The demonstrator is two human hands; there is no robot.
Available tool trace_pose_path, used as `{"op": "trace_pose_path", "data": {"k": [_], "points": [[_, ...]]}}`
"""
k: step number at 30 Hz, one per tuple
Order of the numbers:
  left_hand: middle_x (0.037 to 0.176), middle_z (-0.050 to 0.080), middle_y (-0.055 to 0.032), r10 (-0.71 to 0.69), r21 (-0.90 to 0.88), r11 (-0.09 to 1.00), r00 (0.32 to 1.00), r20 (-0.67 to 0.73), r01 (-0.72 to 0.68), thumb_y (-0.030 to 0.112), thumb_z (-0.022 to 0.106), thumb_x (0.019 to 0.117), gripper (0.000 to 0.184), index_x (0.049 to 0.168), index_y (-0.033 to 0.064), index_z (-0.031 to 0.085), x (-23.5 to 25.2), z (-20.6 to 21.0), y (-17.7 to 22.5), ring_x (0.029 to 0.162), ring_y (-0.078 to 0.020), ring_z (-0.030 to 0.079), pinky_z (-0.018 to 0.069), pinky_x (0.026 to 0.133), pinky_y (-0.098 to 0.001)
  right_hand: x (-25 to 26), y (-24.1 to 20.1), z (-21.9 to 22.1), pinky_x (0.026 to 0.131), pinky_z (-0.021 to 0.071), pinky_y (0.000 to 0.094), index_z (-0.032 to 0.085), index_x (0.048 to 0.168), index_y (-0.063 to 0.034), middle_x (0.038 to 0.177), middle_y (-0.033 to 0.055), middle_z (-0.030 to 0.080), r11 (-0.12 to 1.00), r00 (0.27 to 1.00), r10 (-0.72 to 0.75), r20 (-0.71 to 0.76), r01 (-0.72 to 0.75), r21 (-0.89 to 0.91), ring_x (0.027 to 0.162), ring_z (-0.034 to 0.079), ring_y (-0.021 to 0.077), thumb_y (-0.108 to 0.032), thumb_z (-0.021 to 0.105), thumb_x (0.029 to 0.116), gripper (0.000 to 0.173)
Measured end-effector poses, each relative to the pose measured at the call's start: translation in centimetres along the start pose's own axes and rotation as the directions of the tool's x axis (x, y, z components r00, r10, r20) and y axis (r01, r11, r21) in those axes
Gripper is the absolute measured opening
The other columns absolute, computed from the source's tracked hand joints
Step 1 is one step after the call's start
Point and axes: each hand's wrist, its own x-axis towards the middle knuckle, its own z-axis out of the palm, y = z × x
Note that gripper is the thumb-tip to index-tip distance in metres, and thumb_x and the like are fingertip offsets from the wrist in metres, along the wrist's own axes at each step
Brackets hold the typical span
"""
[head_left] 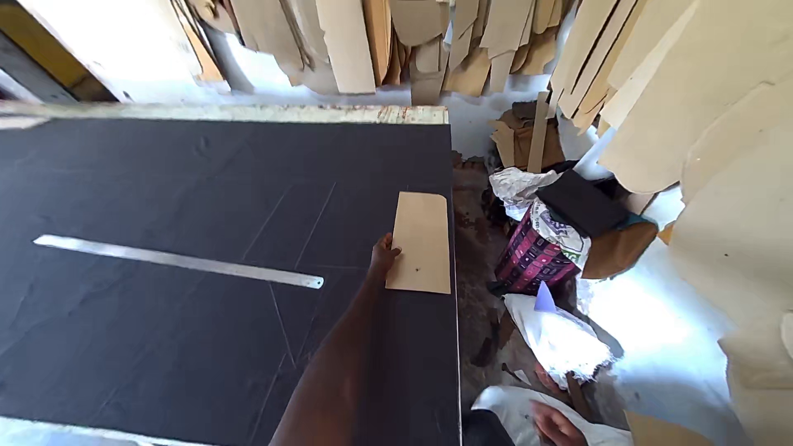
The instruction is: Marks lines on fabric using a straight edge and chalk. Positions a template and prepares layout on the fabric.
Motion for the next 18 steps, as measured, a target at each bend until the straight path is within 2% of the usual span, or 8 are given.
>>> {"op": "trace_pose_path", "data": {"k": [3,5,7,10,14,16,18], "points": [[0.148,0.053,-0.0203,-0.001,-0.048,0.999,1.000,-0.004,0.001,-0.002,0.065,0.0945,0.064,0.154,0.0016,0.040,-0.2,-0.4,-0.5,0.129,-0.0297,0.060,0.0527,0.105,-0.0483,6.2,-5.6,4.3,0.045,0.0390,0.0234,0.066,0.131,-0.0072,0.095,0.0065,0.070,0.995,0.987,-0.063,0.145,0.074,-0.073,0.054,0.047,0.0079,-0.021,0.068,0.0968,0.037],[0.145,0.057,-0.0196,0.009,-0.050,0.999,1.000,-0.009,-0.009,-0.002,0.064,0.0953,0.061,0.152,0.0023,0.043,-0.5,-0.3,-0.8,0.125,-0.0285,0.062,0.0541,0.103,-0.0473,11.5,-9.8,7.3,0.048,0.0403,0.0235,0.067,0.130,-0.0064,0.098,0.0064,0.071,0.987,0.960,-0.093,0.263,0.123,-0.101,0.058,0.050,0.0080,-0.024,0.072,0.0941,0.040],[0.145,0.057,-0.0173,0.036,-0.028,0.999,0.999,-0.022,-0.037,-0.001,0.062,0.0970,0.059,0.153,0.0041,0.043,-1.1,-0.2,-0.9,0.125,-0.0267,0.063,0.0544,0.104,-0.0460,18.2,-14.1,10.3,0.053,0.0453,0.0246,0.067,0.130,-0.0057,0.098,0.0063,0.072,0.971,0.926,-0.140,0.350,0.197,-0.132,0.064,0.057,0.0098,-0.025,0.073,0.0943,0.041],[0.146,0.059,-0.0113,0.031,0.052,0.998,0.997,-0.068,-0.028,0.002,0.059,0.1010,0.054,0.153,0.0102,0.046,-2.1,0.3,0.4,0.124,-0.0243,0.064,0.0555,0.102,-0.0453,28.7,-19.0,14.7,0.059,0.0503,0.0316,0.064,0.135,-0.0077,0.093,0.0064,0.071,0.944,0.899,-0.196,0.392,0.282,-0.174,0.070,0.061,0.0153,-0.024,0.074,0.0940,0.045],[0.142,0.063,-0.0035,-0.028,0.044,0.998,0.995,-0.099,0.033,0.004,0.056,0.1020,0.051,0.150,0.0217,0.053,-3.4,0.5,0.9,0.117,-0.0235,0.068,0.0599,0.094,-0.0431,36.1,-21.4,16.6,0.051,0.0482,0.0318,0.053,0.148,-0.0128,0.085,0.0072,0.070,0.972,0.911,-0.093,0.403,0.170,-0.161,0.059,0.057,0.0167,-0.024,0.077,0.0937,0.060],[0.139,0.065,-0.0070,-0.080,-0.041,0.996,0.989,-0.128,0.075,0.004,0.055,0.1023,0.047,0.147,0.0187,0.056,-3.1,0.7,1.5,0.115,-0.0263,0.069,0.0603,0.092,-0.0443,37.1,-21.5,16.4,0.049,0.0465,0.0301,0.049,0.151,-0.0143,0.088,0.0088,0.070,0.988,0.903,-0.016,0.430,0.079,-0.130,0.057,0.056,0.0166,-0.023,0.078,0.0924,0.066],[0.138,0.064,-0.0103,-0.152,-0.127,0.983,0.973,-0.171,0.131,0.003,0.054,0.1028,0.043,0.145,0.0115,0.056,-2.3,1.0,2.4,0.117,-0.0276,0.067,0.0587,0.095,-0.0456,36.9,-22.3,16.3,0.047,0.0450,0.0272,0.047,0.152,-0.0156,0.091,0.0111,0.071,0.994,0.885,0.092,0.457,-0.057,-0.089,0.058,0.057,0.0157,-0.021,0.078,0.0927,0.066]]}}
